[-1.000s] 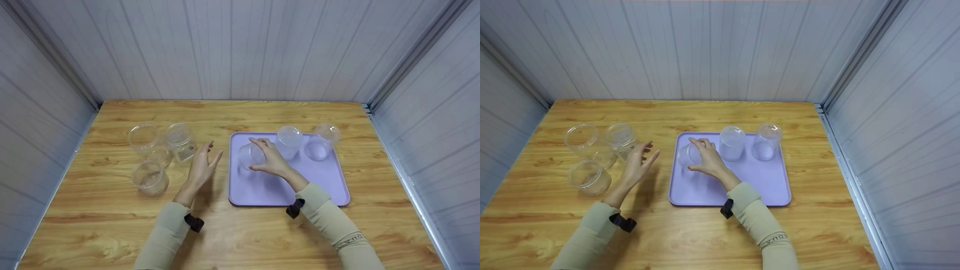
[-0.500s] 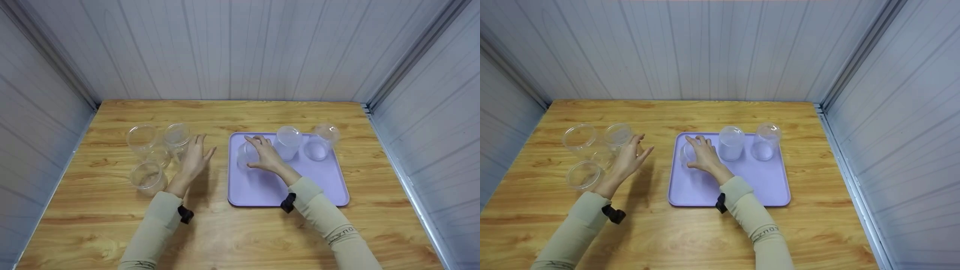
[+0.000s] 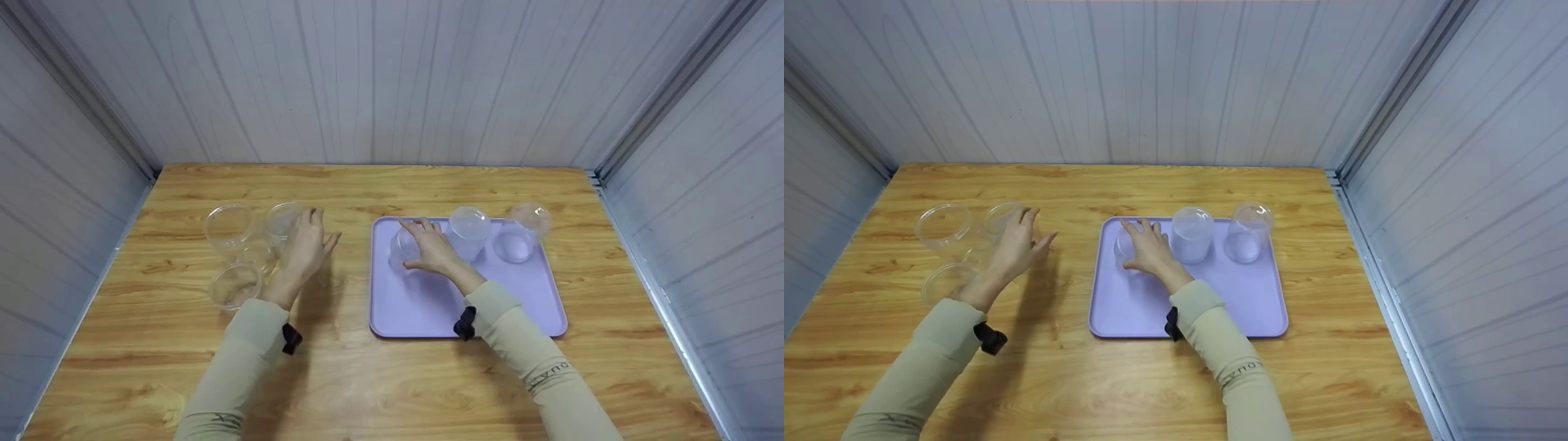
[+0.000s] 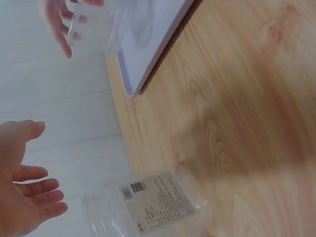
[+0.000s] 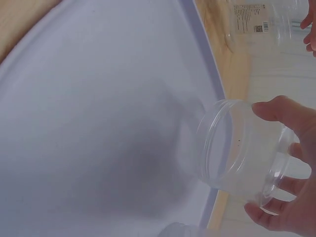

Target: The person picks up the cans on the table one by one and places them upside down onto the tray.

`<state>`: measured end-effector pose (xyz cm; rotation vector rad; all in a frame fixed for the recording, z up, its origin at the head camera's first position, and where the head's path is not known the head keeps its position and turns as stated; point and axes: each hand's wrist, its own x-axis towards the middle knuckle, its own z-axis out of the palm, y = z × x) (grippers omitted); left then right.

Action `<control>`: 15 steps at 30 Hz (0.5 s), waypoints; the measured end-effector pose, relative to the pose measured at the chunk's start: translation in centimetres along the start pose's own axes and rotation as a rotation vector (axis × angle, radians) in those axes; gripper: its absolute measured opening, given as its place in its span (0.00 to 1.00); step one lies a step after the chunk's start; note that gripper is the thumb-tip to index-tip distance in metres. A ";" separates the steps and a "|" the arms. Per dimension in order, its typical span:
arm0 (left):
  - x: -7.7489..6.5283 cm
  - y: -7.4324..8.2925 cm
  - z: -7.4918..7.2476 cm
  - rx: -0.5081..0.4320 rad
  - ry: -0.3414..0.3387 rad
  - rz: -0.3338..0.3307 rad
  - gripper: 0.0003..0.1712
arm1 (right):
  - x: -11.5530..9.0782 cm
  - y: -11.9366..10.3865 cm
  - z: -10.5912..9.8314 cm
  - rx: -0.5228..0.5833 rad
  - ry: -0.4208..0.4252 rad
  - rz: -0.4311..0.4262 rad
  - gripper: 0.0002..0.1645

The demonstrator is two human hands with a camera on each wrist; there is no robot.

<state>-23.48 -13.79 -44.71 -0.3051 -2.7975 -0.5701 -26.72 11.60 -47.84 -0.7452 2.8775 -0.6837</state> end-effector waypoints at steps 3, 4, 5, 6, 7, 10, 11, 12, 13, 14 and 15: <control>0.3 -0.5 -0.4 0.049 -0.020 0.016 0.33 | 0.3 -0.1 -0.1 -0.012 -0.006 0.018 0.53; 0.5 -0.6 -0.6 0.067 -0.026 0.016 0.33 | 0.4 -0.1 -0.1 -0.015 -0.011 0.024 0.53; 0.6 -0.8 -0.7 0.082 -0.032 0.014 0.34 | 0.6 -0.2 -0.1 -0.015 -0.017 0.033 0.53; 0.7 -0.9 -0.8 0.098 -0.039 0.008 0.34 | 0.7 -0.2 -0.1 -0.017 -0.024 0.042 0.53; 0.9 -1.0 -0.9 0.116 -0.047 0.001 0.35 | 0.8 -0.3 -0.1 -0.018 -0.033 0.052 0.54; 1.2 -1.3 -1.3 0.150 -0.091 -0.036 0.38 | 1.2 -0.4 0.0 -0.034 -0.055 0.070 0.54; 1.3 -1.4 -1.4 0.159 -0.114 -0.049 0.39 | 1.3 -0.4 0.0 -0.041 -0.061 0.075 0.54; 1.4 -1.4 -1.5 0.168 -0.139 -0.063 0.40 | 1.3 -0.4 0.0 -0.050 -0.066 0.077 0.54; 1.5 -1.5 -1.6 0.178 -0.164 -0.077 0.40 | 1.4 -0.4 0.1 -0.058 -0.070 0.078 0.54; 1.5 -1.5 -1.7 0.186 -0.189 -0.091 0.41 | 1.5 -0.4 0.1 -0.062 -0.074 0.078 0.54; 1.6 -1.6 -1.7 0.193 -0.215 -0.105 0.41 | 1.6 -0.4 0.2 -0.062 -0.077 0.079 0.54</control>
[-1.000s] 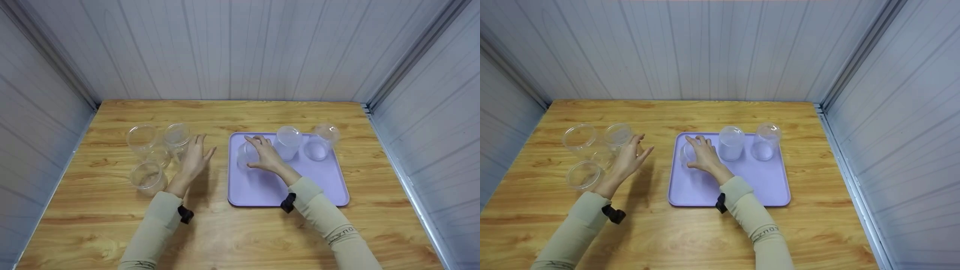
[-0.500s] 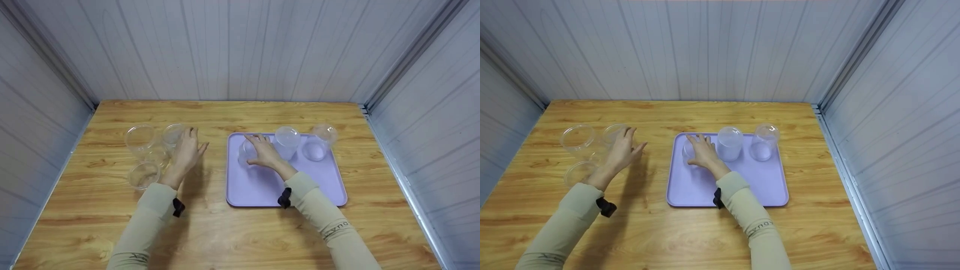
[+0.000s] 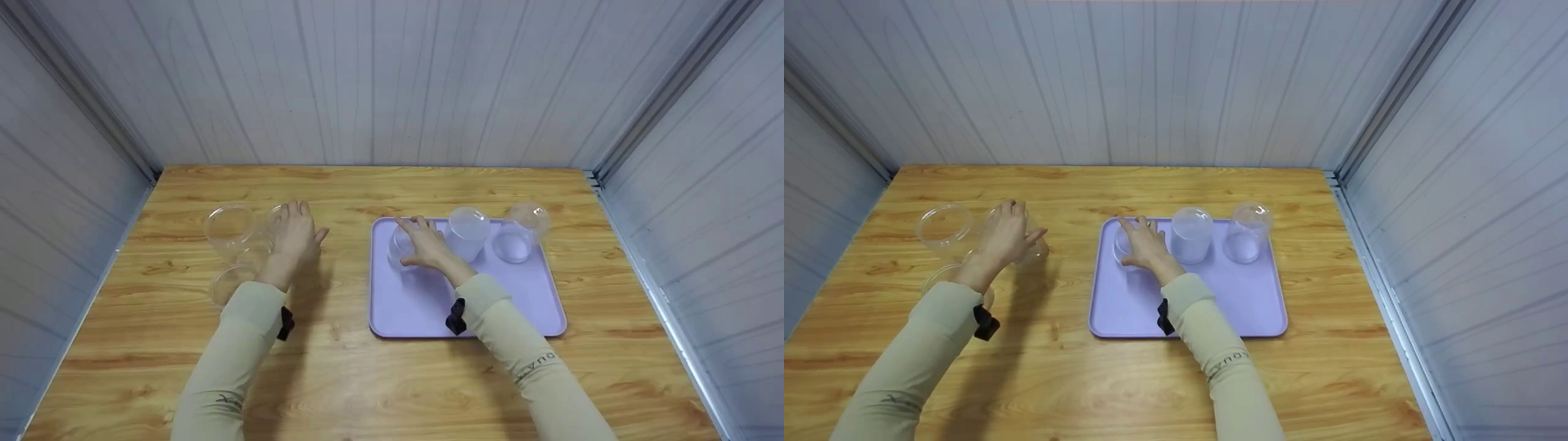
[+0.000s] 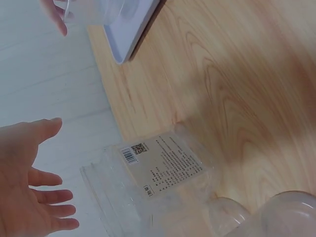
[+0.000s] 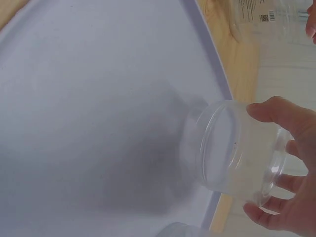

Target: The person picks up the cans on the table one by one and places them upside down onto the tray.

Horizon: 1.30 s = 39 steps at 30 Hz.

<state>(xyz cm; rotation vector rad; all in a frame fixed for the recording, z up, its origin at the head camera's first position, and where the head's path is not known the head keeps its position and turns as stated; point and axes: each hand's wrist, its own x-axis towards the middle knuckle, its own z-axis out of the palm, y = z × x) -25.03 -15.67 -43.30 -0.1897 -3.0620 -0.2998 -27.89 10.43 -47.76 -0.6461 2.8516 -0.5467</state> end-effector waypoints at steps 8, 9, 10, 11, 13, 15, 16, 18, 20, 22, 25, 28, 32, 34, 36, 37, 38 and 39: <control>0.6 -0.5 0.2 0.057 -0.087 -0.058 0.44 | 0.4 -0.3 -0.2 0.003 -0.013 0.017 0.54; 0.7 -0.5 0.2 0.060 -0.087 -0.059 0.44 | 0.4 -0.4 -0.3 0.001 -0.013 0.020 0.53; 0.7 -0.5 0.2 0.065 -0.085 -0.059 0.45 | 0.5 -0.5 -0.4 -0.002 -0.012 0.021 0.53; 0.8 -0.5 0.2 0.068 -0.085 -0.058 0.45 | 0.6 -0.5 -0.4 -0.005 -0.016 0.026 0.53; 0.9 -0.6 0.1 0.085 -0.092 -0.060 0.45 | 0.7 -0.6 -0.5 -0.005 -0.023 0.028 0.53; 1.0 -0.6 0.1 0.112 -0.112 -0.068 0.46 | 0.9 -0.5 -0.4 0.005 -0.047 0.040 0.53; 1.1 -0.6 0.0 0.124 -0.125 -0.072 0.46 | 0.9 -0.5 -0.3 0.000 -0.052 0.042 0.53; 1.2 -0.6 -0.1 0.148 -0.156 -0.078 0.46 | 1.0 -0.5 -0.3 -0.011 -0.063 0.046 0.53; 1.3 -0.5 -0.3 0.176 -0.186 -0.073 0.46 | 1.1 -0.5 -0.3 -0.018 -0.064 0.046 0.52; 1.4 -0.5 -0.5 0.200 -0.210 -0.067 0.46 | 1.2 -0.5 -0.3 -0.018 -0.065 0.044 0.52; 1.4 -0.5 -0.7 0.221 -0.243 -0.060 0.46 | 1.3 -0.4 -0.3 -0.014 -0.070 0.043 0.52; 1.3 -0.6 -0.9 0.191 -0.280 -0.067 0.45 | 1.5 -0.5 -0.2 -0.022 -0.078 0.047 0.53; 1.2 -0.7 -1.0 0.148 -0.324 -0.068 0.44 | 1.6 -0.5 0.0 -0.031 -0.087 0.060 0.54; 1.2 -0.8 -1.0 0.131 -0.334 -0.071 0.43 | 1.7 -0.5 0.0 -0.028 -0.092 0.064 0.54; 1.3 -0.9 -1.0 0.130 -0.329 -0.072 0.44 | 1.7 -0.6 -0.1 -0.029 -0.093 0.064 0.54; 1.3 -1.0 -1.1 0.131 -0.320 -0.071 0.44 | 1.7 -0.6 -0.1 -0.030 -0.094 0.064 0.55; 1.4 -1.0 -1.1 0.137 -0.307 -0.069 0.44 | 1.7 -0.6 -0.1 -0.033 -0.093 0.062 0.54; 1.4 -1.0 -1.1 0.140 -0.285 -0.066 0.45 | 1.8 -0.7 -0.1 -0.035 -0.091 0.059 0.54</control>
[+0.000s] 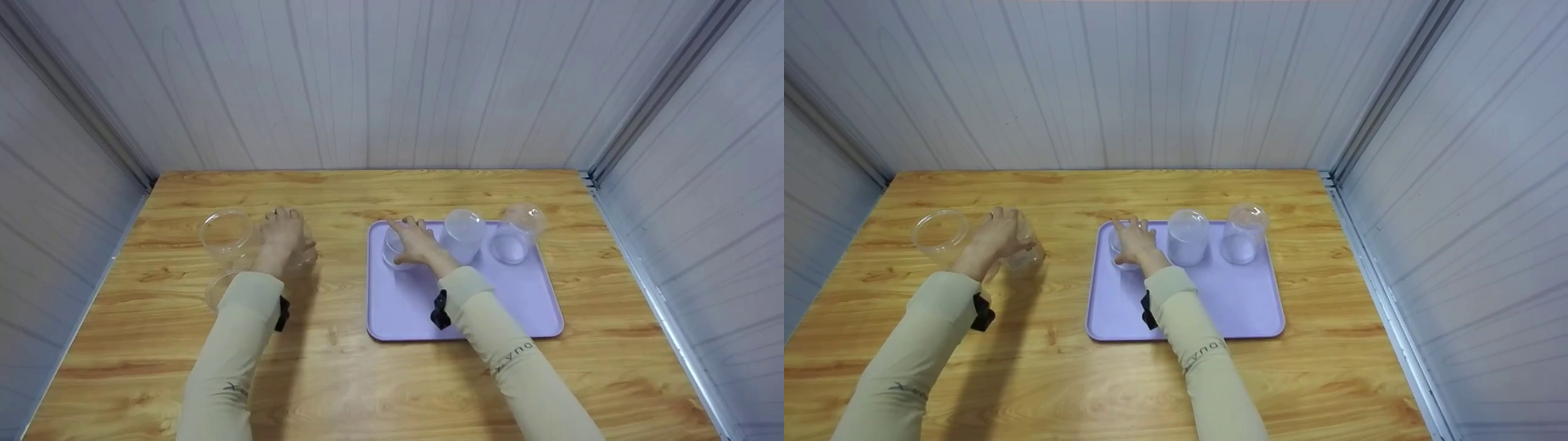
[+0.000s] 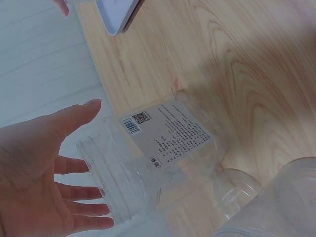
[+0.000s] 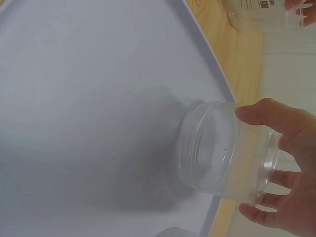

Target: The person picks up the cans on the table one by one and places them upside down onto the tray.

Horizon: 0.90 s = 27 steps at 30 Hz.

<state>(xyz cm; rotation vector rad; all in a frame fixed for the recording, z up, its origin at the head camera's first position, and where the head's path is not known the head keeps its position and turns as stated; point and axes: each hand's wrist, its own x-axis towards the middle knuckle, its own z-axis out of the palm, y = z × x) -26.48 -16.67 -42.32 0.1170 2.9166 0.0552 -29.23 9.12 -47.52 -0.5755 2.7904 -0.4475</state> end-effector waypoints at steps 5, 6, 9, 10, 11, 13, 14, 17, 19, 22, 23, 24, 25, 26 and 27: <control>0.1 0.0 0.0 0.019 0.089 0.012 0.46 | 0.0 -0.2 0.1 0.001 -0.009 -0.002 0.55; 0.1 -0.1 0.0 0.019 0.096 0.013 0.46 | -0.1 -0.2 0.1 0.003 -0.010 -0.003 0.55; 0.3 -0.2 0.1 0.009 0.085 0.008 0.47 | -0.1 -0.2 0.2 -0.004 -0.010 -0.004 0.55; 0.4 -0.3 0.1 0.001 0.079 0.005 0.47 | -0.1 -0.2 0.2 -0.009 -0.010 -0.004 0.56; 0.4 -0.4 0.2 -0.008 0.071 0.001 0.47 | 0.0 -0.2 0.2 -0.014 -0.012 -0.004 0.56; 0.5 -0.6 0.3 0.002 0.052 0.004 0.48 | 0.0 -0.2 0.2 -0.027 -0.019 -0.005 0.56; 0.6 -0.8 0.3 0.013 0.046 0.009 0.48 | 0.0 -0.2 0.2 -0.032 -0.021 -0.005 0.55; 0.6 -1.0 0.2 0.013 0.019 0.007 0.48 | 0.1 -0.2 0.2 -0.042 -0.026 -0.010 0.54; 0.6 -1.1 0.2 -0.004 0.003 -0.004 0.48 | 0.2 -0.2 0.2 -0.039 -0.021 -0.013 0.53; 0.5 -1.1 0.0 -0.050 -0.030 -0.028 0.46 | 0.3 -0.2 0.2 -0.038 -0.026 -0.015 0.53; 0.5 -1.1 -0.1 -0.050 -0.036 -0.028 0.46 | 0.3 -0.1 0.2 -0.036 -0.029 -0.014 0.53; 0.5 -1.1 -0.1 -0.048 -0.040 -0.027 0.45 | 0.3 -0.1 0.2 -0.031 -0.033 -0.014 0.53; 0.5 -1.0 -0.1 -0.047 -0.042 -0.026 0.45 | 0.3 -0.1 0.2 -0.028 -0.037 -0.014 0.52; 0.5 -1.0 -0.1 -0.044 -0.040 -0.023 0.44 | 0.3 0.0 0.2 -0.027 -0.039 -0.014 0.52; 0.5 -1.0 -0.1 -0.035 -0.035 -0.017 0.43 | 0.3 0.0 0.2 -0.022 -0.038 -0.014 0.52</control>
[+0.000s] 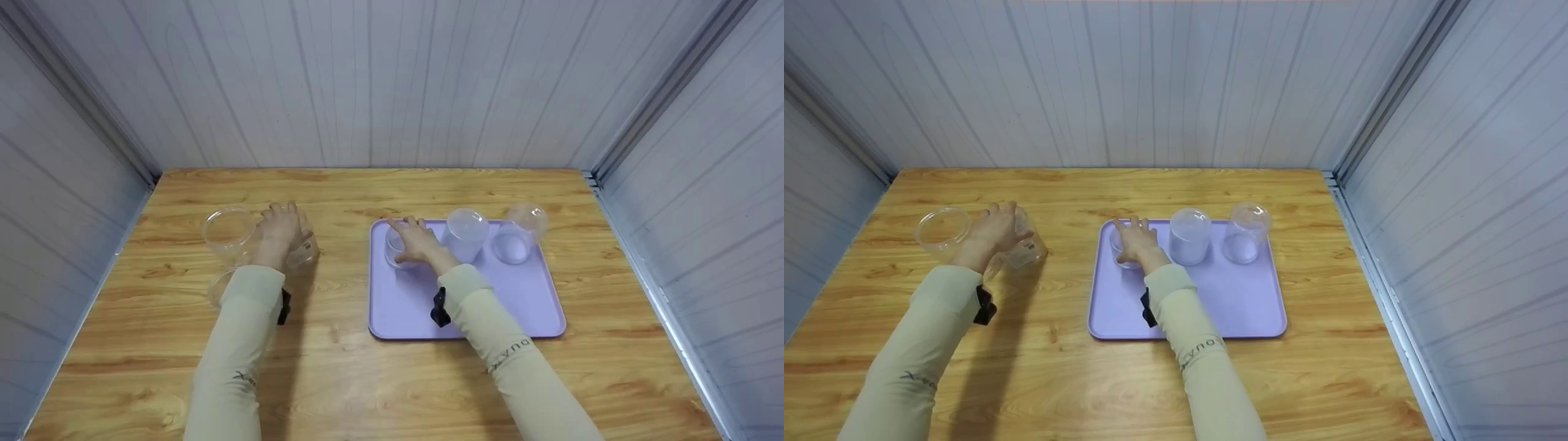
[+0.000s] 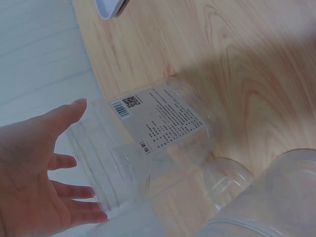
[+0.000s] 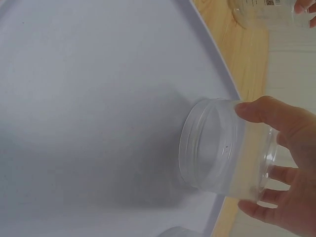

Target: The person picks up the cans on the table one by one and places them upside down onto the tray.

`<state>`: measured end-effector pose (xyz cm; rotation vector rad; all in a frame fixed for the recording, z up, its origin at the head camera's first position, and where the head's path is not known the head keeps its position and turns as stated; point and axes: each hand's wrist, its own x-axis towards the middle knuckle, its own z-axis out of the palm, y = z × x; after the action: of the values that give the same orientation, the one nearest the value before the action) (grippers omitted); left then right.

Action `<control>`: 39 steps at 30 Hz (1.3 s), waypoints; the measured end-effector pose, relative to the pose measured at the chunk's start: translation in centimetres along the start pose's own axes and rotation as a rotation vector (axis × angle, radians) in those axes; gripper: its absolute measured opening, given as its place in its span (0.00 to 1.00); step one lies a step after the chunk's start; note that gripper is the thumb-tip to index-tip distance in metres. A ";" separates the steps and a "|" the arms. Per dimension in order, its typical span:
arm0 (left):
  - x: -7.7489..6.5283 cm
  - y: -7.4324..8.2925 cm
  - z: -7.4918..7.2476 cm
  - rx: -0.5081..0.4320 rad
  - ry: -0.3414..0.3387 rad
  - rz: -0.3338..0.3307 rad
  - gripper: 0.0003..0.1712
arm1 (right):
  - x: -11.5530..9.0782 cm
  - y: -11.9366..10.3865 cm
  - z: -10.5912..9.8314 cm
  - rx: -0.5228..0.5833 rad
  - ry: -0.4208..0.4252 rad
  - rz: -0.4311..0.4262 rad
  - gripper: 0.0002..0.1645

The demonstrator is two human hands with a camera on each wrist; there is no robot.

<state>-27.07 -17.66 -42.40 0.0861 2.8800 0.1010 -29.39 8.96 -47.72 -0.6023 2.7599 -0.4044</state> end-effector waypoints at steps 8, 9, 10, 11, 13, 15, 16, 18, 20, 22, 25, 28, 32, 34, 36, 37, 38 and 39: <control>0.1 -0.2 0.2 -0.022 0.051 0.015 0.41 | 0.0 0.1 0.1 0.005 -0.011 0.008 0.51; 0.1 -0.2 0.3 -0.026 0.055 0.014 0.41 | 0.0 0.1 0.1 0.008 -0.016 0.007 0.51; 0.2 -0.3 0.3 -0.027 0.059 0.013 0.41 | 0.0 0.1 0.1 0.013 -0.022 0.006 0.51; 0.2 -0.3 0.4 -0.027 0.064 0.014 0.41 | 0.0 0.1 0.1 0.017 -0.023 0.005 0.52; 0.2 -0.4 0.4 -0.029 0.078 0.020 0.41 | -0.1 0.1 0.1 0.025 -0.018 0.005 0.53; 0.3 -0.4 0.4 -0.032 0.096 0.023 0.41 | -0.1 0.1 0.0 0.035 -0.008 -0.002 0.54; 0.3 -0.4 0.4 -0.032 0.105 0.025 0.42 | -0.2 0.1 -0.1 0.043 -0.001 -0.008 0.54; 0.3 -0.4 0.5 -0.040 0.127 0.026 0.42 | -0.3 0.1 -0.2 0.061 0.015 -0.022 0.55; 0.3 -0.3 0.5 -0.032 0.143 0.030 0.44 | -0.3 0.1 -0.2 0.080 0.030 -0.040 0.56; 0.2 -0.2 0.5 -0.037 0.161 0.038 0.44 | -0.4 0.1 -0.3 0.091 0.049 -0.061 0.55; 0.1 0.2 0.6 -0.052 0.183 0.056 0.44 | -0.6 0.1 -0.3 0.100 0.080 -0.086 0.54; 0.0 0.4 0.6 -0.089 0.210 0.081 0.43 | -0.9 0.2 -0.4 0.119 0.106 -0.108 0.51; -0.1 0.4 0.4 -0.135 0.247 0.115 0.44 | -1.3 0.2 -0.6 0.166 0.130 -0.139 0.47; -0.2 0.4 0.3 -0.172 0.267 0.121 0.44 | -1.5 0.2 -0.7 0.190 0.151 -0.162 0.46; -0.3 0.4 0.2 -0.215 0.292 0.123 0.44 | -1.6 0.1 -0.8 0.209 0.181 -0.189 0.45; -0.4 0.5 0.1 -0.232 0.304 0.125 0.44 | -1.7 0.1 -0.9 0.223 0.199 -0.203 0.44; -0.5 0.5 0.0 -0.246 0.316 0.127 0.44 | -1.8 0.1 -0.9 0.239 0.217 -0.218 0.44; -0.6 0.6 -0.1 -0.261 0.326 0.128 0.44 | -1.9 0.1 -0.9 0.258 0.235 -0.230 0.43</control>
<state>-26.47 -17.11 -42.11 0.2233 3.1493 0.5614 -28.07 10.05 -46.47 -0.8541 2.7928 -0.9209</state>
